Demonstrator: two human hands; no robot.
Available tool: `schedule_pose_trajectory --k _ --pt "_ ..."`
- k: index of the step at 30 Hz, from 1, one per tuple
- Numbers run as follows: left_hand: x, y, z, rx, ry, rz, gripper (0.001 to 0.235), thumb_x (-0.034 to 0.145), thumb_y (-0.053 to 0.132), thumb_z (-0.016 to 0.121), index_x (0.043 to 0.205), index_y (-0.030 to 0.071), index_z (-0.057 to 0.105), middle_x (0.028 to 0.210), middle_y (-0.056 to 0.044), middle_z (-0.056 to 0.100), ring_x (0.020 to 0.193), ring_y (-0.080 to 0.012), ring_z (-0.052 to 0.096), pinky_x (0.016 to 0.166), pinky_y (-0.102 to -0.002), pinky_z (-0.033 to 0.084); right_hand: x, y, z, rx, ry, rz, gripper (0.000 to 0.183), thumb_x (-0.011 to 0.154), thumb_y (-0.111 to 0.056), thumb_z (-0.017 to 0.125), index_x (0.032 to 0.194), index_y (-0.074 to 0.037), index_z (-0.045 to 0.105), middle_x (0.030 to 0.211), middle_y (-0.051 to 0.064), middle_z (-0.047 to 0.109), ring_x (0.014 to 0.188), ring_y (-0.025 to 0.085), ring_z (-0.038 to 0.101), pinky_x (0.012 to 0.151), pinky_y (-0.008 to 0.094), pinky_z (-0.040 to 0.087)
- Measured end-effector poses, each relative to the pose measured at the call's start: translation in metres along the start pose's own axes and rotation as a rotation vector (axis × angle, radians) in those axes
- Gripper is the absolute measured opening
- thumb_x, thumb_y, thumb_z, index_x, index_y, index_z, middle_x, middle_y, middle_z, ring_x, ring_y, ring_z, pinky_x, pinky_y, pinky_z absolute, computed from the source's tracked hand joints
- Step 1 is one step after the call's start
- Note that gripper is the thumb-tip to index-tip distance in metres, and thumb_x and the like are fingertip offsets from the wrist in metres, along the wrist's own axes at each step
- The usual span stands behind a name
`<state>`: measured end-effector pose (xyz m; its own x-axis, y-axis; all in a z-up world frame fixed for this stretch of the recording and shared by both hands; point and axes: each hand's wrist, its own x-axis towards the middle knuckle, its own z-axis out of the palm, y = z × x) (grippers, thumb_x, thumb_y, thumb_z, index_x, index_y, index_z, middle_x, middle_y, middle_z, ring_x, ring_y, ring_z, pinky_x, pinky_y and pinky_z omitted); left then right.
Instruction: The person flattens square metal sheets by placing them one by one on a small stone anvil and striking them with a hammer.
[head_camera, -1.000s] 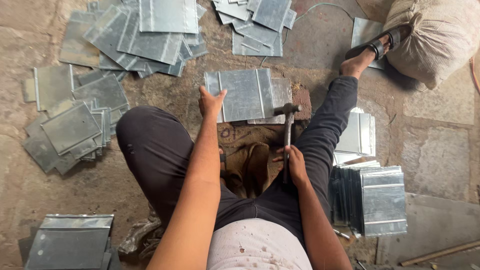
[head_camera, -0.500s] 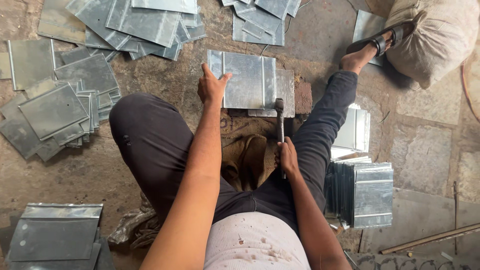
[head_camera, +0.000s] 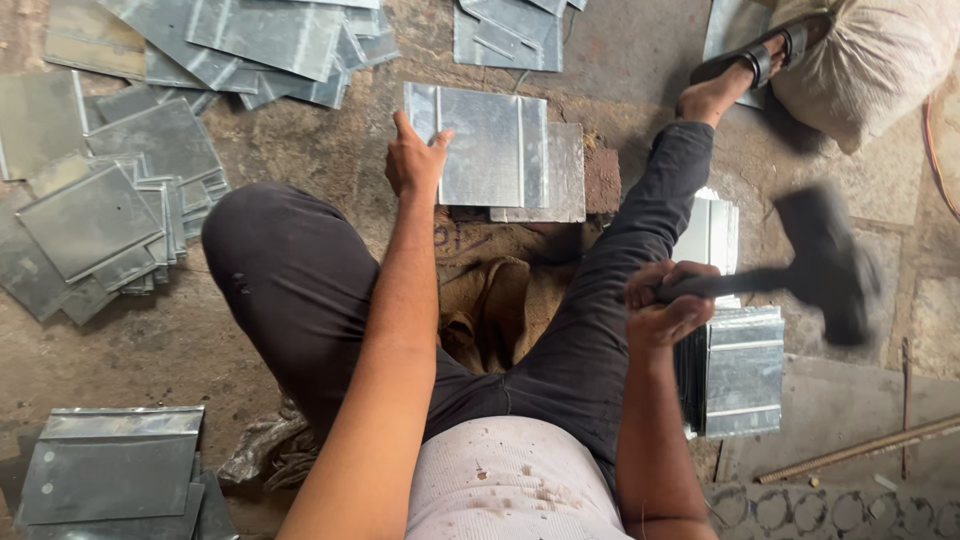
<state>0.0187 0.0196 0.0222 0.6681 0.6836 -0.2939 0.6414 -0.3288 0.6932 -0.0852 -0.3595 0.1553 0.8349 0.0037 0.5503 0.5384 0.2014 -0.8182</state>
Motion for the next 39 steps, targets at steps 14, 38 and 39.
schedule_pose_trajectory --k 14,38,39 --pt "-0.013 -0.008 -0.003 0.097 0.136 0.156 0.082 0.083 0.053 0.085 0.138 0.013 0.038 0.091 -0.02 0.073 0.08 -0.0386 0.073 0.058 -0.045 0.055 0.006 -0.017 0.031 -0.417 -0.028 0.641 0.039 0.112 -0.04 0.045 0.088 -0.01 0.055 0.067 -0.002 0.048 0.055 0.009 0.043 0.049 0.03 0.035" --pt "-0.001 -0.004 -0.002 0.045 -0.051 0.006 0.073 0.09 0.053 0.075 0.14 0.014 0.039 0.086 -0.012 0.075 0.068 -0.0274 0.074 0.052 -0.04 0.055 -0.007 0.063 0.021 -0.489 -0.083 0.326 0.046 0.114 -0.045 0.04 0.094 -0.006 0.054 0.068 -0.001 0.051 0.058 0.009 0.048 0.052 0.026 0.037" --pt "-0.001 0.0 -0.006 0.076 -0.053 0.004 0.074 0.09 0.054 0.075 0.141 0.014 0.039 0.088 -0.013 0.077 0.071 -0.0287 0.076 0.055 -0.04 0.055 -0.016 0.079 0.017 -0.553 -0.13 0.312 0.048 0.114 -0.046 0.04 0.092 -0.006 0.054 0.068 0.0 0.051 0.06 0.01 0.048 0.053 0.027 0.038"
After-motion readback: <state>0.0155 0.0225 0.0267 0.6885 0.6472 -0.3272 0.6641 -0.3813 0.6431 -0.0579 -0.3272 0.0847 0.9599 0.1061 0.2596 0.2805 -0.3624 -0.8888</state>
